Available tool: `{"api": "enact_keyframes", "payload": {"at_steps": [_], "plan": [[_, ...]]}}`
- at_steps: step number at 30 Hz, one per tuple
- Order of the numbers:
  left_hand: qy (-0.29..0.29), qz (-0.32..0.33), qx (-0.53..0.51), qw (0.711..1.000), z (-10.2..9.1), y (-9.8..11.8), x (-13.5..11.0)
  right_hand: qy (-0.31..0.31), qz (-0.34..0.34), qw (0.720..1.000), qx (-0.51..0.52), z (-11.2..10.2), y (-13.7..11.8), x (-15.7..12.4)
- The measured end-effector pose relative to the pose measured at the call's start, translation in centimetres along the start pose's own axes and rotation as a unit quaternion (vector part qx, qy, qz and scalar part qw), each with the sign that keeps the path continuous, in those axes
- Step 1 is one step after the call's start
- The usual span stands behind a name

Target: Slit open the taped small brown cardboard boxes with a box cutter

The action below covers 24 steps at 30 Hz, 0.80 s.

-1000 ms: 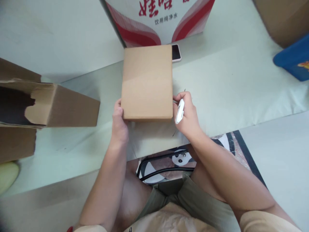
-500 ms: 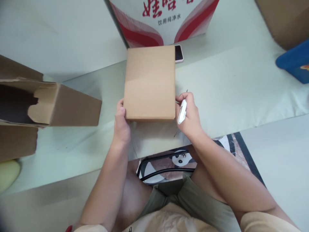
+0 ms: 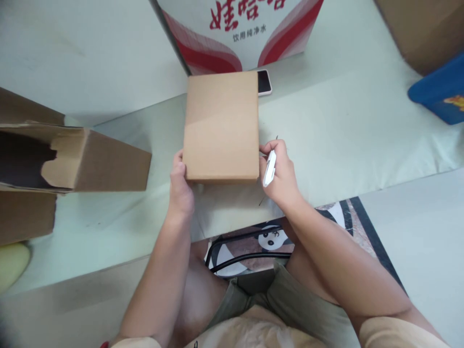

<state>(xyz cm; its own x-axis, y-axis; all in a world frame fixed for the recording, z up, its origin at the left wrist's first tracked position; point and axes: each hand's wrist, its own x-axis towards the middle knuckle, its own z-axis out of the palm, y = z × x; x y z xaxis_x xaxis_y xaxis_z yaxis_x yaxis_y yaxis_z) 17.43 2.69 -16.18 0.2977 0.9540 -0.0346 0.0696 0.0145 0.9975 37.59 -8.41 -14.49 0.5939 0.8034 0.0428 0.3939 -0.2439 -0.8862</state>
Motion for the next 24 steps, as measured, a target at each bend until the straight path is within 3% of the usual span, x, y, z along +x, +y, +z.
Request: {"api": "enact_keyframes", "payload": {"at_steps": [24], "plan": [[-0.003,0.013,0.013,1.000,-0.36,-0.77,0.22,0.010,0.015,1.000,0.005,0.17,-0.18,0.02]]}}
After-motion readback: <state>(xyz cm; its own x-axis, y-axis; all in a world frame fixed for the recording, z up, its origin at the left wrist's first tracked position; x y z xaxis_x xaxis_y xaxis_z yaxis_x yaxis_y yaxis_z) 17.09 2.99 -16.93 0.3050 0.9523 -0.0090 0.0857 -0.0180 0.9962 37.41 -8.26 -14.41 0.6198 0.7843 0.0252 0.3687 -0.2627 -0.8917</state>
